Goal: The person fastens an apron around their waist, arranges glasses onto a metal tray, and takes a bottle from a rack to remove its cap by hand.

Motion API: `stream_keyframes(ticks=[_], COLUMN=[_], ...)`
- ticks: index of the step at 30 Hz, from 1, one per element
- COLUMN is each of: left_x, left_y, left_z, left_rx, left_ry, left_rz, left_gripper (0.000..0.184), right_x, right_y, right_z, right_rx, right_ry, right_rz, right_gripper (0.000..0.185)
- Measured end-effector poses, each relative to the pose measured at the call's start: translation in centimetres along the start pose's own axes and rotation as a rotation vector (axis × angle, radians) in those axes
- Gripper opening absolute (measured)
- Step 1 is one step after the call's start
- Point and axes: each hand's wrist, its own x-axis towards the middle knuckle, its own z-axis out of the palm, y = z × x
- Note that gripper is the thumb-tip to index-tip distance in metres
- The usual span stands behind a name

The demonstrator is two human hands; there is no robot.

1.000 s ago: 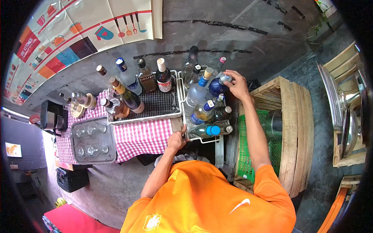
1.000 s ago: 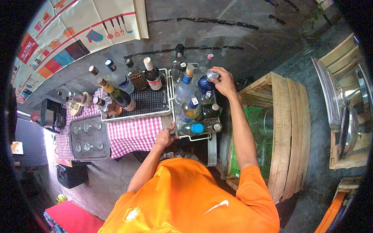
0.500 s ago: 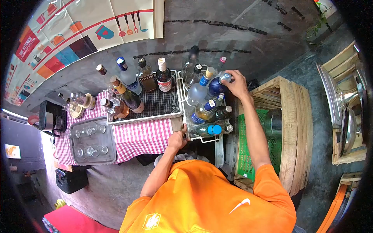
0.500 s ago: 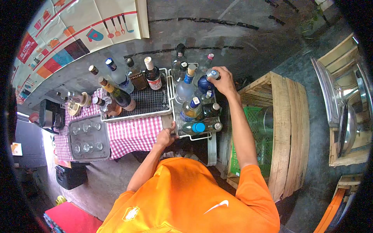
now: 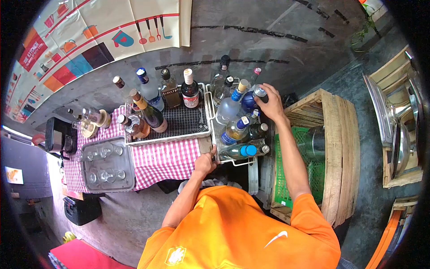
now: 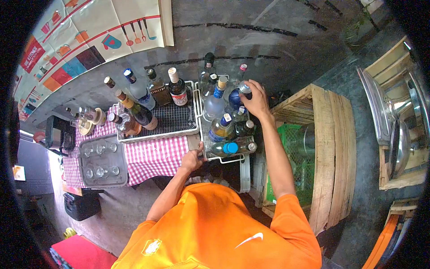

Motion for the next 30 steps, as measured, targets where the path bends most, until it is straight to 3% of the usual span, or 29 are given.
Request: stream_keyframes(ticks=[7, 10, 12, 13, 15, 19, 24, 30], left_x=[0.6, 0.4, 0.3, 0.3, 0.4, 0.5, 0.7, 0.0], left_y=[-0.9, -0.6, -0.5, -0.5, -0.5, -0.6, -0.8, 0.2], left_z=[1.2, 0.7, 0.6, 0.5, 0.7, 1.0, 1.3, -0.1], left_rx=[-0.020, -0.036, -0.036, -0.035, -0.039, -0.043, -0.054, -0.033], left_ry=[0.029, -0.014, -0.013, -0.011, -0.009, 0.004, 0.023, -0.020], left_rz=[0.034, 0.010, 0.010, 0.011, 0.003, -0.014, -0.002, -0.046], left_gripper=[0.074, 0.074, 0.073, 0.073, 0.072, 0.071, 0.070, 0.069], right_x=[-0.3, -0.2, -0.1, 0.0, 0.3, 1.5, 1.6, 2.4], right_y=[-2.9, -4.3, -4.9, -5.1, -5.7, -8.2, -8.5, -9.2], right_z=[0.0, 0.5, 1.3, 1.6, 2.1, 1.5, 4.7, 5.1], right_rx=[-0.059, 0.182, 0.508, 0.507, 0.816, 0.565, 0.734, 0.787], right_ry=[0.180, 0.159, 0.074, 0.073, -0.095, -0.260, -0.091, -0.076], right_rz=[-0.073, 0.033, 0.137, 0.135, 0.291, 0.397, 0.459, 0.582], right_gripper=[0.041, 0.040, 0.042, 0.042, 0.045, 0.043, 0.028, 0.020])
